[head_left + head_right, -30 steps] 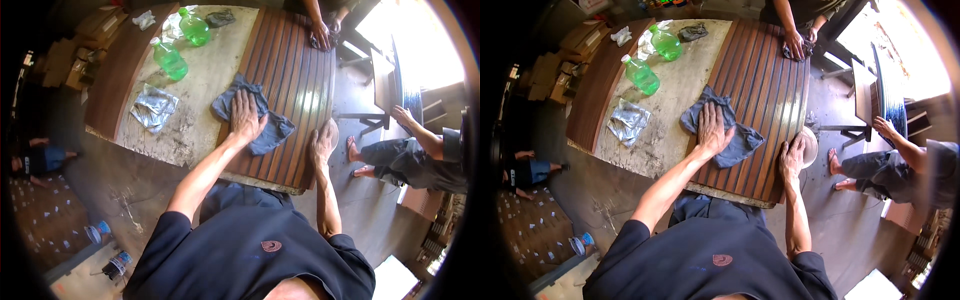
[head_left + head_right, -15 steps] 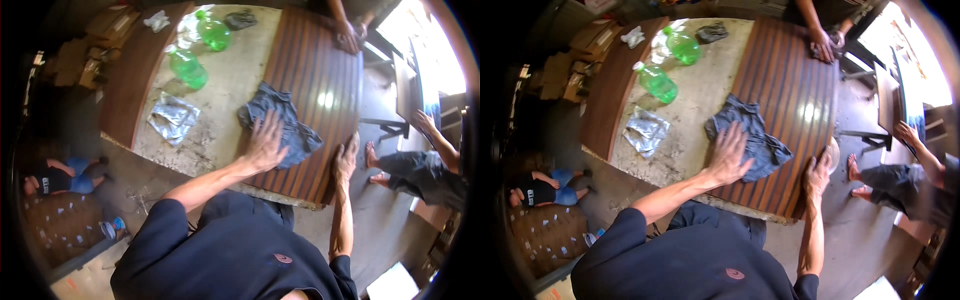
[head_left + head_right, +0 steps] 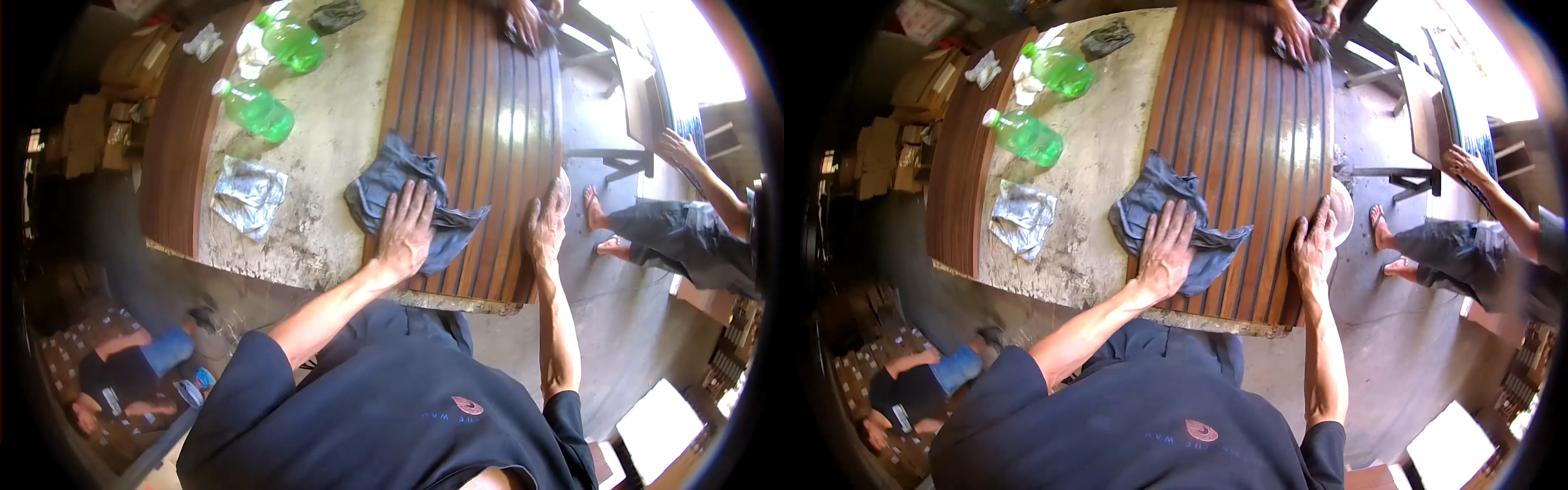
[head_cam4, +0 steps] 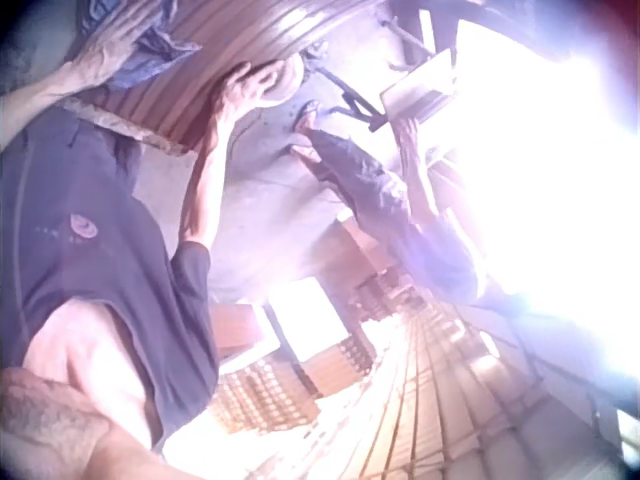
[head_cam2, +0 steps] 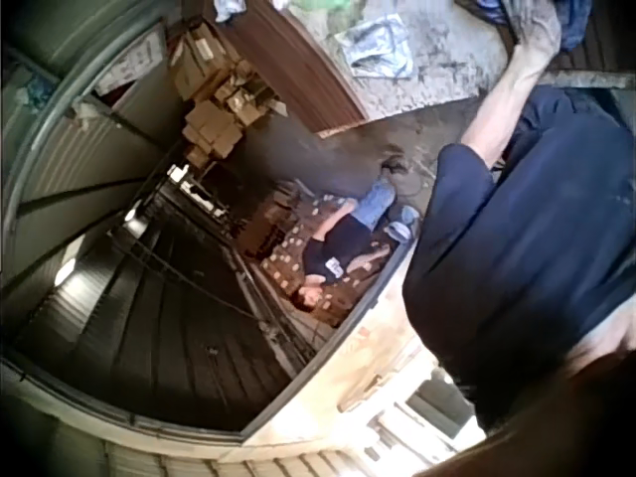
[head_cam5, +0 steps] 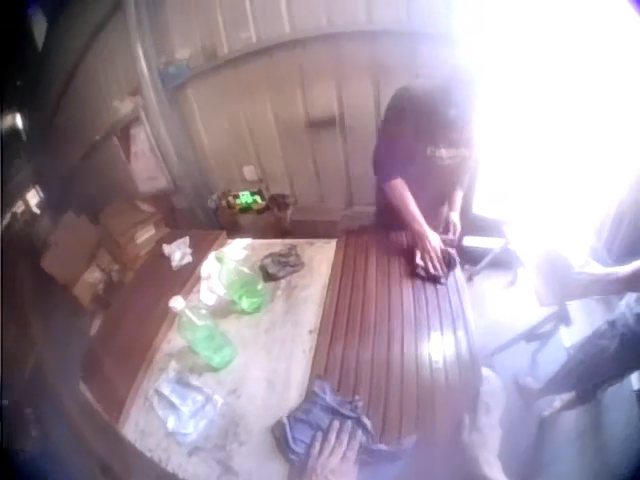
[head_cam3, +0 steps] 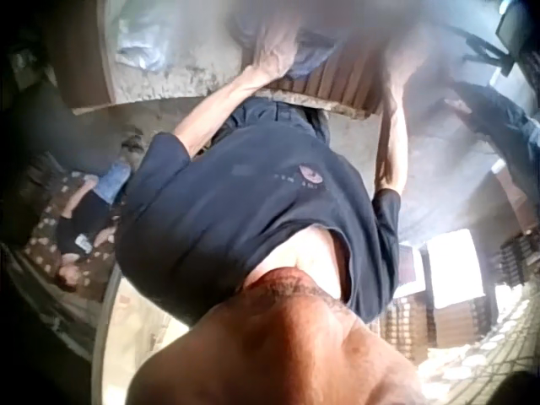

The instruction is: The person wipes wooden slats with a cloth, applies a liquid from a bottle, and continues wiping the slats before folding the cloth.

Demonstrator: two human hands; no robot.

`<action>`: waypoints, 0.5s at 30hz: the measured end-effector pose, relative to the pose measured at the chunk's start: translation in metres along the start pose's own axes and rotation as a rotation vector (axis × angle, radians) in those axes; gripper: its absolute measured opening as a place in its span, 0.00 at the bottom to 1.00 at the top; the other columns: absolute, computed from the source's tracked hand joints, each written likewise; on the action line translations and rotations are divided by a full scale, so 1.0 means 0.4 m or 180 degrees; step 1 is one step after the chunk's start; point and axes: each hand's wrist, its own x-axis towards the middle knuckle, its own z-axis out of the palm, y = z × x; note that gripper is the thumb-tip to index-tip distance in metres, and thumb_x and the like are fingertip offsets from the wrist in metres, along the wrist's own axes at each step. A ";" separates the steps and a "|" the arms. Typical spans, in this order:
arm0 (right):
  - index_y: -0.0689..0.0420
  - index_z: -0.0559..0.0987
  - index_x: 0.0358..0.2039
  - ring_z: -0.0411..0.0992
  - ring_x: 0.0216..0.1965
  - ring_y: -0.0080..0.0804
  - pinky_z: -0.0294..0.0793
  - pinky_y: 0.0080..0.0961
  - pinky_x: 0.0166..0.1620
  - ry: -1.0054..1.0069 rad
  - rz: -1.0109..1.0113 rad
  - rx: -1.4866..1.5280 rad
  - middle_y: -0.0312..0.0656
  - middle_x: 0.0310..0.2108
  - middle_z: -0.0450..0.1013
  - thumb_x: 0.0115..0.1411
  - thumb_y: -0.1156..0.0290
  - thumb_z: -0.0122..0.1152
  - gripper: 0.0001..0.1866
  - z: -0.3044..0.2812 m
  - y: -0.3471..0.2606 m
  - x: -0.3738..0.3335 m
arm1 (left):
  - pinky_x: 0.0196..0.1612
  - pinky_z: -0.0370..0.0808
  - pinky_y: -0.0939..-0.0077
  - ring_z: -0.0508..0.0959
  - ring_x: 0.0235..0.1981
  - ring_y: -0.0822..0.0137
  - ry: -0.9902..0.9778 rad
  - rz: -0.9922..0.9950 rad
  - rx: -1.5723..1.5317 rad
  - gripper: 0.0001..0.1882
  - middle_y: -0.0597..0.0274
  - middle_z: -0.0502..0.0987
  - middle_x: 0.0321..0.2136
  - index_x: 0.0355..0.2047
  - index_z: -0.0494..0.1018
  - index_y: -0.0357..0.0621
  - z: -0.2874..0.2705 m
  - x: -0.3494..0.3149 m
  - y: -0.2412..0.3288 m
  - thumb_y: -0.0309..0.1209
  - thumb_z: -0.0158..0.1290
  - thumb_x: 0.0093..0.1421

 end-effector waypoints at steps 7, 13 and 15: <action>0.53 0.52 0.80 0.65 0.68 0.73 0.69 0.58 0.67 0.0167 -0.0179 -0.0078 0.66 0.75 0.56 0.78 0.55 0.43 0.35 0.032 0.002 0.019 | 0.80 0.42 0.34 0.47 0.80 0.38 0.0126 -0.0046 0.0871 0.36 0.37 0.49 0.79 0.78 0.57 0.41 0.036 0.483 -0.143 0.43 0.44 0.73; 0.55 0.53 0.80 0.64 0.68 0.74 0.68 0.60 0.67 0.0238 -0.0363 0.0094 0.66 0.74 0.57 0.78 0.56 0.43 0.35 0.042 0.024 0.037 | 0.80 0.44 0.34 0.50 0.79 0.35 0.0599 -0.0057 0.0845 0.35 0.35 0.52 0.78 0.77 0.58 0.40 0.069 0.596 -0.208 0.45 0.41 0.75; 0.55 0.53 0.80 0.64 0.68 0.74 0.68 0.60 0.67 0.0285 -0.0345 0.0116 0.66 0.74 0.57 0.77 0.56 0.43 0.35 0.026 0.058 0.029 | 0.79 0.45 0.34 0.50 0.80 0.36 0.0178 0.0193 0.0679 0.38 0.35 0.51 0.78 0.77 0.57 0.39 0.072 0.377 -0.102 0.41 0.47 0.70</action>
